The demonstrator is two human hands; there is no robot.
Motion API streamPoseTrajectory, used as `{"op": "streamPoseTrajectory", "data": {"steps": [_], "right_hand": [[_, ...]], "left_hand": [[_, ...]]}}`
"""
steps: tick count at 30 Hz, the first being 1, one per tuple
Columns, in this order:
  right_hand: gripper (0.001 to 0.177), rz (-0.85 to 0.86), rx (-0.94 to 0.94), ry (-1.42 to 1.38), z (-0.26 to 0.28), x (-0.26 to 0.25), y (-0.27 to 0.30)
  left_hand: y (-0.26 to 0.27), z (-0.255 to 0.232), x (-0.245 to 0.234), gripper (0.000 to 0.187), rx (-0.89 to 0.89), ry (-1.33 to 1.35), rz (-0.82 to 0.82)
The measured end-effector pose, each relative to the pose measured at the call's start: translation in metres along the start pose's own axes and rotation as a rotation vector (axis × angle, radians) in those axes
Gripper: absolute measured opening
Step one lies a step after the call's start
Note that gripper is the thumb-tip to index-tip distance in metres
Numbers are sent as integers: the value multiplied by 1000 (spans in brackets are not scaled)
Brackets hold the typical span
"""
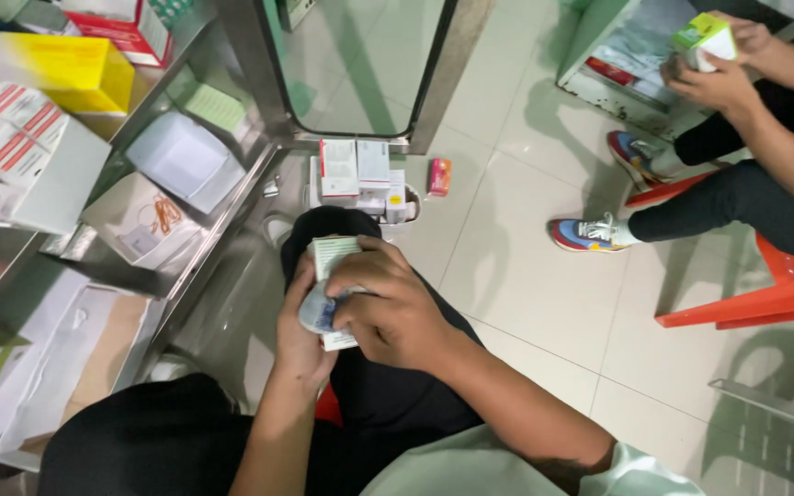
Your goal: Wiping down and organizing various medicine boxes on a pharmacy storage shelf.
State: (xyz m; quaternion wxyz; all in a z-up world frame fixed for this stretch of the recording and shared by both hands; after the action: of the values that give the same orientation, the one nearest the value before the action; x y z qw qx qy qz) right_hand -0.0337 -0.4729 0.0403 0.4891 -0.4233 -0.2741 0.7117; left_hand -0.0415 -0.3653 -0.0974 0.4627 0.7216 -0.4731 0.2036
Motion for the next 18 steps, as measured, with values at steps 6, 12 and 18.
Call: {"op": "streamPoseTrajectory", "data": {"steps": [6,12,18], "right_hand": [[29,-49,69,-10,-19,-16,-11],[22,-36,39,-64,-6,4,-9],[21,-37,63,-206,3,30,-4]], "left_hand": [[3,15,-12,30,-49,-26,-2],[5,-3,-22,30,-28,63,-55],[15,-19,-42,33,-14,89,-157]]}}
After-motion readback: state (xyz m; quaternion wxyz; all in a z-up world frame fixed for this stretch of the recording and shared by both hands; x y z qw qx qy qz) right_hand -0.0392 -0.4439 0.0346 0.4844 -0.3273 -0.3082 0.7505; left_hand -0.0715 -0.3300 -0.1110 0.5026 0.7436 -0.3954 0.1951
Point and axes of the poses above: each hand's wrist, its own y-axis away from the middle knuckle, its own x-axis out of the palm, z = x × y, the point moved 7 cm from there along -y, towards the middle knuckle, and after that the axes turned 5 degrees about -x, right-handed, at the moved point
